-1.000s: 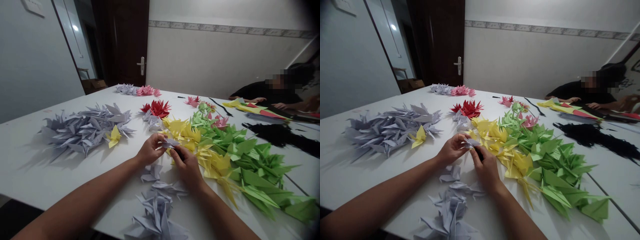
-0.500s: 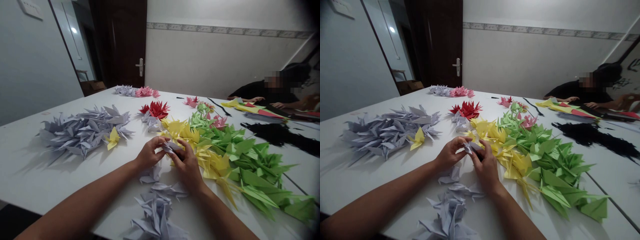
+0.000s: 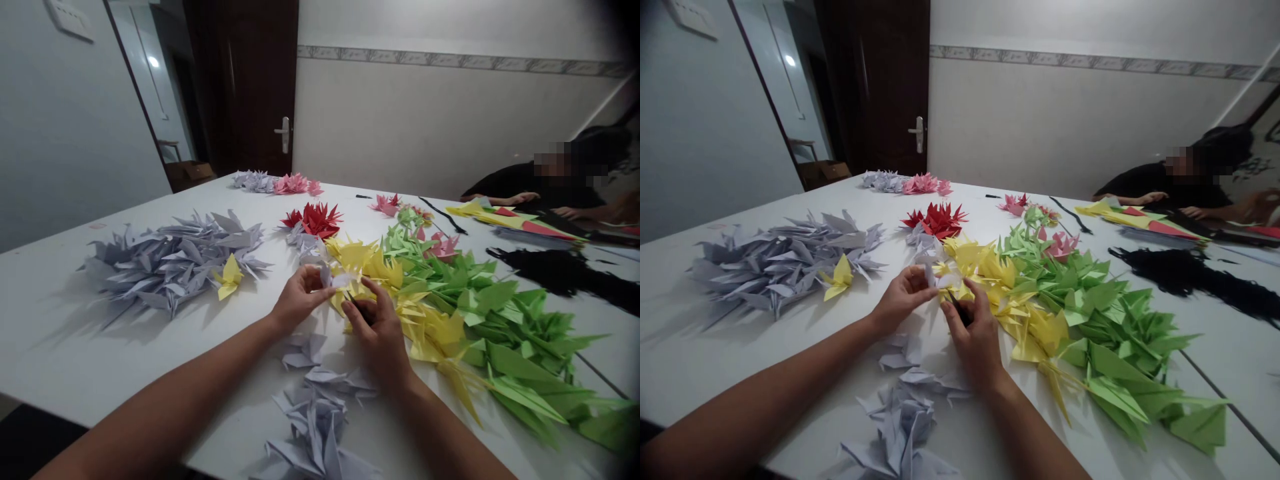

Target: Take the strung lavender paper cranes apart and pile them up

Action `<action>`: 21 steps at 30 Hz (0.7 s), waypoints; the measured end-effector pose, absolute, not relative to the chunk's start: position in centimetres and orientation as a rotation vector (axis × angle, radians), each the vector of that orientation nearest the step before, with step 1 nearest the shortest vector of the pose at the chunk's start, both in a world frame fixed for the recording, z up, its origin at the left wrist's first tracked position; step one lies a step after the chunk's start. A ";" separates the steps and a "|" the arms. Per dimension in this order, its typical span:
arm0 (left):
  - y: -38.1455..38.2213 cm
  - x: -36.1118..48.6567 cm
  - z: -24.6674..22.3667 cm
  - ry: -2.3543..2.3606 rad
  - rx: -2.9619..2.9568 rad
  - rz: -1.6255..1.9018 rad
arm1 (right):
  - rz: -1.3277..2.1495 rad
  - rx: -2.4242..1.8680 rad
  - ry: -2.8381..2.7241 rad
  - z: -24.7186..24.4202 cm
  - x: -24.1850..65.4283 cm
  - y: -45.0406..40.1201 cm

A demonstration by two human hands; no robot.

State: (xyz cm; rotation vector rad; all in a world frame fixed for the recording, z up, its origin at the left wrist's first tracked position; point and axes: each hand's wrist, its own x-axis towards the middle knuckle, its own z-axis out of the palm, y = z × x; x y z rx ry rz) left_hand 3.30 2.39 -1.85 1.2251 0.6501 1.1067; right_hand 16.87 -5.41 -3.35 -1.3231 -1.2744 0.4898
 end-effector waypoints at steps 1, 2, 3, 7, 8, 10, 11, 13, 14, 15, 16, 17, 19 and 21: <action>2.5 3.3 -1.6 0.662 1.107 1.081 | 0.472 -1.322 -1.276 -3.4 16.9 -5.4; 2.5 3.2 -1.4 0.666 1.002 1.041 | 0.458 -1.318 -1.288 -3.5 16.9 -5.4; 2.5 3.2 -1.1 0.656 0.915 0.994 | 0.448 -1.312 -1.311 -3.5 17.0 -5.3; 1.9 3.0 -0.3 0.527 0.766 0.837 | 0.435 -1.305 -1.451 -3.6 17.2 -5.1; 1.8 3.0 -0.2 0.506 0.764 0.817 | 0.433 -1.308 -1.470 -3.6 17.2 -5.1; 1.6 3.1 -0.2 0.486 0.774 0.806 | 0.427 -1.309 -1.483 -3.6 17.2 -5.1; 1.5 3.1 -0.3 0.485 0.779 0.810 | 0.425 -1.309 -1.478 -3.5 17.2 -5.1; 1.5 3.1 -0.4 0.487 0.791 0.810 | 0.427 -1.310 -1.464 -3.6 17.2 -5.1; 1.5 3.1 -0.4 0.489 0.794 0.808 | 0.430 -1.311 -1.456 -3.6 17.2 -5.1; 1.5 3.1 -0.4 0.491 0.799 0.807 | 0.435 -1.313 -1.452 -3.7 17.3 -5.1; 1.5 3.1 -0.5 0.495 0.806 0.804 | 0.437 -1.315 -1.450 -3.7 17.3 -5.0; 1.5 3.1 -0.5 0.498 0.814 0.800 | 0.436 -1.318 -1.453 -3.8 17.3 -5.0; 1.4 3.1 -0.7 0.503 0.837 0.780 | 0.431 -1.326 -1.463 -3.9 17.4 -5.0; 1.4 3.2 -0.9 0.506 0.867 0.753 | 0.432 -1.328 -1.463 -4.0 17.5 -4.9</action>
